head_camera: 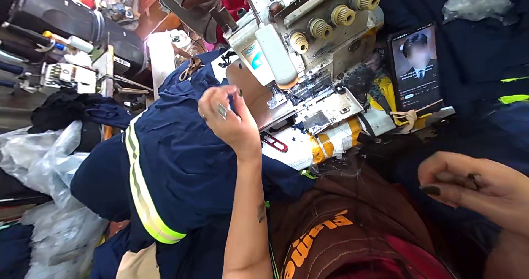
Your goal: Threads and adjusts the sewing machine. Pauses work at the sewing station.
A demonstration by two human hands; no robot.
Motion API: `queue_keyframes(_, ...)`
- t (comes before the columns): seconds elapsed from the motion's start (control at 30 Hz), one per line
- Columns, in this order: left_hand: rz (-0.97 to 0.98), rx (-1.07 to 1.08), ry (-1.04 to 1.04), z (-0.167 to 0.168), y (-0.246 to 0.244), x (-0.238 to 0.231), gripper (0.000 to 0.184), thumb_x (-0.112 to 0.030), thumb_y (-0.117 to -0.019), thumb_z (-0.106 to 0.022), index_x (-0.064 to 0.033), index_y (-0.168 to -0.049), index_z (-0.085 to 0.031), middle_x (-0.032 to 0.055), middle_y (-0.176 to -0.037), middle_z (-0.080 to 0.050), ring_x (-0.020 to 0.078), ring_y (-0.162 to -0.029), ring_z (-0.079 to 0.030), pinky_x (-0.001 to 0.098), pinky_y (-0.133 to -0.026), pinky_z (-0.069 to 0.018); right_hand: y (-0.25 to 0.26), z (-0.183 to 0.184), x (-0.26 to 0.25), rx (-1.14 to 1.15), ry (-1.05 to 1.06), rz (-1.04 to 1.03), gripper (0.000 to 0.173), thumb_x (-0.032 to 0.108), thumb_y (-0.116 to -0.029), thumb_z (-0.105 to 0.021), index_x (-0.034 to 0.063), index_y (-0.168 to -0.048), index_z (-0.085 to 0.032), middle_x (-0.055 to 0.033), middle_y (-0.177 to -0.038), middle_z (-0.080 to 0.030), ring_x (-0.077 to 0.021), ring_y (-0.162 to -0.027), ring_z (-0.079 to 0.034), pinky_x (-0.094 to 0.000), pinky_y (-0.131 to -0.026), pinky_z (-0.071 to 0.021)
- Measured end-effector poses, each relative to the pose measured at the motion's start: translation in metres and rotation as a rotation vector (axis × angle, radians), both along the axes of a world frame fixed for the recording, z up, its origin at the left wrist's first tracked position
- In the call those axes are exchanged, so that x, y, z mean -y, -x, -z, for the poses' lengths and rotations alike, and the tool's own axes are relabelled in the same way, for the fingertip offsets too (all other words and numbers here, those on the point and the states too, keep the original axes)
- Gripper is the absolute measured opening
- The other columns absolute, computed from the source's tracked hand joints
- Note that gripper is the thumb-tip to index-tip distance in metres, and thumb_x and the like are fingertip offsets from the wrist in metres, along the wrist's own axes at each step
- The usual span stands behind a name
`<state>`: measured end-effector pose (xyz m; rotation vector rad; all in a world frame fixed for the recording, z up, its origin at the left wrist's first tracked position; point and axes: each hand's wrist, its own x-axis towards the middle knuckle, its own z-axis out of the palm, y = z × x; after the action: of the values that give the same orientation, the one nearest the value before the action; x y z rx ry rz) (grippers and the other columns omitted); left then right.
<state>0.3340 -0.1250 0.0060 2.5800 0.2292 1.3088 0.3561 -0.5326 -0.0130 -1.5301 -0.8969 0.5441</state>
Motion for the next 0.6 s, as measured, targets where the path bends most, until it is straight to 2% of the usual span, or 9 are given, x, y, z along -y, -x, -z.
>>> queue_keyframes(0.07, 0.117, 0.039, 0.0, 0.007, 0.018, 0.033, 0.018, -0.01, -0.1034, -0.057, -0.001, -0.117, -0.064, 0.0132, -0.12, -0.063, 0.0183, -0.108, -0.062, 0.0298, -0.088, -0.053, 0.002, -0.002, 0.013, -0.005, 0.029, -0.098, 0.016, 0.027, -0.1047, -0.058, 0.0138, -0.111, -0.062, 0.0071, -0.077, -0.059, 0.0069, -0.065, -0.054, -0.009, -0.058, -0.0467)
queue_keyframes(0.13, 0.286, -0.095, 0.005, 0.019, 0.035, 0.071, 0.019, -0.01, -0.1026, -0.06, -0.0051, -0.121, -0.064, 0.0137, -0.128, -0.064, 0.0226, -0.118, -0.063, 0.0369, -0.098, -0.0531, 0.003, -0.004, 0.022, 0.001, 0.022, -0.213, 0.015, 0.024, -0.1051, -0.057, 0.0103, -0.109, -0.061, 0.0044, -0.077, -0.06, 0.0059, -0.066, -0.055, -0.0096, -0.059, -0.0476)
queue_keyframes(0.2, 0.431, -0.28, -0.073, 0.033, 0.043, 0.1, 0.027, -0.01, -0.0999, -0.064, -0.0067, -0.127, -0.067, 0.0181, -0.133, -0.064, 0.0287, -0.107, -0.069, 0.0398, -0.086, -0.0585, 0.002, -0.004, 0.027, 0.035, -0.035, -0.327, 0.016, 0.023, -0.1066, -0.054, 0.0086, -0.105, -0.061, 0.0021, -0.077, -0.06, 0.0044, -0.066, -0.057, -0.0103, -0.06, -0.049)
queue_keyframes(0.23, 0.49, -0.337, -0.097, 0.04, 0.044, 0.108, 0.027, -0.011, -0.0995, -0.065, -0.0068, -0.126, -0.068, 0.0182, -0.131, -0.067, 0.0279, -0.097, -0.072, 0.0378, -0.076, -0.06, 0.002, -0.003, 0.027, 0.042, -0.091, -0.383, 0.017, 0.022, -0.1072, -0.053, 0.0079, -0.103, -0.061, 0.0006, -0.077, -0.061, 0.003, -0.068, -0.058, -0.0115, -0.061, -0.0497)
queue_keyframes(0.3, 0.564, -0.352, -0.06, 0.05, 0.045, 0.117, 0.016, -0.008, -0.0996, -0.064, -0.0043, -0.113, -0.073, 0.0157, -0.111, -0.074, 0.0262, -0.093, -0.073, 0.0353, -0.077, -0.0602, 0.003, 0.0, 0.025, 0.009, -0.239, -0.429, 0.021, 0.023, -0.1071, -0.055, 0.0074, -0.096, -0.062, -0.0013, -0.076, -0.062, -0.0013, -0.069, -0.061, -0.0151, -0.062, -0.0511)
queue_keyframes(0.4, 0.663, -0.263, 0.061, 0.039, 0.05, 0.131, 0.011, -0.004, -0.1003, -0.061, -0.0011, -0.1, -0.072, 0.0138, -0.089, -0.07, 0.0248, -0.089, -0.069, 0.034, -0.084, -0.0581, -0.003, 0.005, 0.019, -0.137, -0.265, -0.286, 0.023, 0.032, -0.1076, -0.053, 0.0151, -0.102, -0.068, 0.0061, -0.089, -0.069, 0.0, -0.078, -0.066, -0.0173, -0.069, -0.0569)
queue_keyframes(0.43, 0.717, -0.269, 0.092, 0.033, 0.055, 0.139, 0.012, -0.004, -0.1012, -0.059, -0.0011, -0.101, -0.071, 0.0134, -0.089, -0.068, 0.0249, -0.091, -0.068, 0.0351, -0.087, -0.0574, -0.006, 0.009, 0.014, -0.191, -0.209, -0.158, 0.025, 0.036, -0.1078, -0.052, 0.0205, -0.109, -0.071, 0.0108, -0.093, -0.071, 0.0047, -0.074, -0.063, -0.0139, -0.065, -0.0534)
queue_keyframes(0.5, 0.828, -0.294, 0.105, 0.025, 0.065, 0.158, 0.012, -0.005, -0.1005, -0.06, -0.0021, -0.101, -0.071, 0.0126, -0.089, -0.069, 0.0254, -0.092, -0.068, 0.0368, -0.091, -0.0566, -0.011, 0.014, -0.013, -0.231, -0.077, 0.093, 0.027, 0.035, -0.1087, -0.048, 0.0254, -0.116, -0.073, 0.0151, -0.094, -0.071, 0.0117, -0.055, -0.044, -0.0081, -0.048, -0.0357)
queue_keyframes(0.6, 0.977, -0.356, 0.033, 0.029, 0.071, 0.177, 0.013, -0.003, -0.0994, -0.058, -0.0029, -0.1, -0.071, 0.0115, -0.088, -0.068, 0.0257, -0.091, -0.067, 0.0365, -0.09, -0.0561, -0.019, 0.014, -0.063, -0.289, 0.044, 0.126, 0.029, 0.02, -0.1075, -0.046, 0.0139, -0.123, -0.07, 0.0102, -0.099, -0.074, 0.0091, -0.052, -0.04, -0.0109, -0.046, -0.0316)
